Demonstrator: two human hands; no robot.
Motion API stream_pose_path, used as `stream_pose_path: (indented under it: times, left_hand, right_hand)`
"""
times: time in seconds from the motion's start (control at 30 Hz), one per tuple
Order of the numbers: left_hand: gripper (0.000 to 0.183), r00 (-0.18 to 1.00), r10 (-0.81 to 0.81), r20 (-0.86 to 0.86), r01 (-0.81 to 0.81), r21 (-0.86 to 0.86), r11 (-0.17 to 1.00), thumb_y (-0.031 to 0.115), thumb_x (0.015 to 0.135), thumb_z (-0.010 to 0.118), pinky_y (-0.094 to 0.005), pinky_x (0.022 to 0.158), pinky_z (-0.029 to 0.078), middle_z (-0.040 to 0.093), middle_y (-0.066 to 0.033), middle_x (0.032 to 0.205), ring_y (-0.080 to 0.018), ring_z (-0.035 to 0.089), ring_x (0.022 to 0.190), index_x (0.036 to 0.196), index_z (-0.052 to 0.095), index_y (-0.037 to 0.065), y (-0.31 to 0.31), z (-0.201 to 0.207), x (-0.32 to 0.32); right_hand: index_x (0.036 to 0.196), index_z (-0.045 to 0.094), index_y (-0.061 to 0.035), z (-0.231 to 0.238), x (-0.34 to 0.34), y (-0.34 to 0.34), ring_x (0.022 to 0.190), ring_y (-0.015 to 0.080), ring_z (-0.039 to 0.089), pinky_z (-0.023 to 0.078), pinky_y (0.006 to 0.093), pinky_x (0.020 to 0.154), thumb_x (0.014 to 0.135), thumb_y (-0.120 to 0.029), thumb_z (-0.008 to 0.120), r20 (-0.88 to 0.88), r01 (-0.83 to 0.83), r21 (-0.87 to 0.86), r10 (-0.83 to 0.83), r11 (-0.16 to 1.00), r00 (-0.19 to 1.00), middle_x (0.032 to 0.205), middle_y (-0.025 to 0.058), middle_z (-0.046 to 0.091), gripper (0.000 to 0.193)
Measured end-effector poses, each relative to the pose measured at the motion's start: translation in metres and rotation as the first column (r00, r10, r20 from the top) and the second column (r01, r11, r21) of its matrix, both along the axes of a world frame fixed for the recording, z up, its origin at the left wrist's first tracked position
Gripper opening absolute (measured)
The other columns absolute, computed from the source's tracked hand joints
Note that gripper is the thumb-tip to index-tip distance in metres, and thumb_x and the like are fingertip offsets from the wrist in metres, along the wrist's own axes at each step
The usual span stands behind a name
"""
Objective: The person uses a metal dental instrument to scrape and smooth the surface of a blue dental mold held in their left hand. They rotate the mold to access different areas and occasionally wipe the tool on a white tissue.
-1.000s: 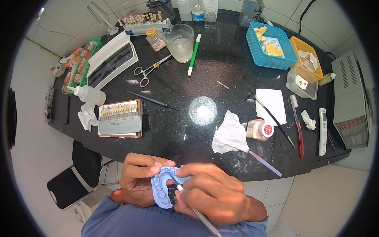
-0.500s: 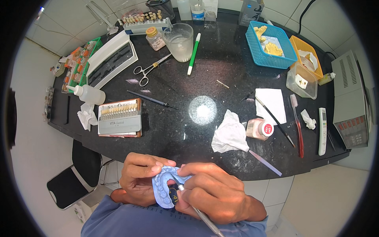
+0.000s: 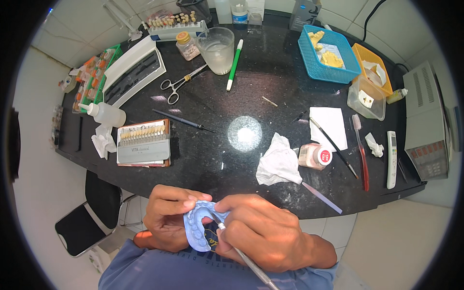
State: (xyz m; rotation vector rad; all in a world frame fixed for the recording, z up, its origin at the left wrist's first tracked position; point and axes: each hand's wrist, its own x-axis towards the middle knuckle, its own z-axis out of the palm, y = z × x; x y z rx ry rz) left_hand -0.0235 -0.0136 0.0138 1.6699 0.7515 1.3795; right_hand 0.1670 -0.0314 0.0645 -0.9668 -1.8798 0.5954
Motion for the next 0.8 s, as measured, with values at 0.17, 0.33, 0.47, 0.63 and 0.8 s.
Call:
stream_pose_path:
  times: [0.17, 0.33, 0.47, 0.63, 0.8]
  left_hand:
    - [0.042, 1.000, 0.008, 0.017, -0.008, -0.007, 1.000, -0.010, 0.068, 0.084, -0.0307, 0.076, 0.065, 0.061, -0.0151, 0.102, -0.0253, 0.073, 0.087, 0.104, 0.064, -0.001, 0.001, 0.000, 0.000]
    - [0.045, 0.991, -0.091, 0.101, 0.114, -0.259, 0.959, -0.013, 0.069, 0.082, -0.0307, 0.085, 0.061, 0.061, -0.0145, 0.104, -0.0238, 0.070, 0.095, 0.109, 0.065, -0.003, 0.000, 0.003, -0.006]
    - [0.050, 0.957, -0.136, 0.257, 0.235, -0.409, 0.882, -0.014, 0.070, 0.081, -0.0289, 0.088, 0.058, 0.063, -0.0150, 0.108, -0.0212, 0.068, 0.099, 0.117, 0.066, -0.004, -0.001, 0.002, -0.011]
    - [0.049, 0.964, -0.227, 0.139, 0.262, -0.361, 0.895, -0.010, 0.070, 0.083, -0.0276, 0.084, 0.057, 0.065, -0.0161, 0.108, -0.0191, 0.068, 0.096, 0.116, 0.067, -0.003, 0.003, 0.009, -0.016]
    - [0.043, 0.967, -0.162, 0.198, 0.230, -0.389, 0.892, -0.004, 0.072, 0.085, -0.0306, 0.083, 0.060, 0.064, -0.0169, 0.107, -0.0225, 0.069, 0.096, 0.111, 0.067, -0.002, 0.000, 0.010, -0.011]
  right_hand:
    - [0.071, 0.060, -0.0023, -0.004, 0.000, 0.002, 0.078, 0.0302, 0.074, 0.059, 0.0327, 0.061, 0.062, 0.004, 0.082, -0.019, -0.014, 0.013, 0.014, 1.000, 1.000, 0.067, 0.0078, 0.063, 0.025]
    - [0.074, 0.061, -0.0004, -0.003, -0.001, 0.001, 0.074, 0.0294, 0.073, 0.060, 0.0329, 0.063, 0.066, 0.006, 0.079, -0.129, 0.008, -0.056, -0.015, 0.998, 0.992, 0.068, 0.0077, 0.061, 0.021]
    - [0.081, 0.060, -0.0008, -0.002, 0.006, -0.003, 0.080, 0.0328, 0.075, 0.063, 0.0349, 0.065, 0.070, 0.007, 0.081, -0.175, -0.080, -0.155, 0.052, 0.985, 0.983, 0.074, 0.0107, 0.063, 0.025]
    - [0.083, 0.061, 0.0005, 0.001, 0.007, -0.011, 0.081, 0.0304, 0.075, 0.062, 0.0340, 0.064, 0.071, 0.010, 0.080, -0.376, -0.072, -0.242, -0.025, 0.968, 0.926, 0.074, 0.0118, 0.065, 0.024]
    - [0.079, 0.061, 0.0001, 0.000, 0.000, -0.012, 0.076, 0.0284, 0.075, 0.061, 0.0328, 0.061, 0.068, 0.010, 0.080, -0.358, 0.036, -0.216, -0.113, 0.976, 0.927, 0.070, 0.0108, 0.065, 0.023]
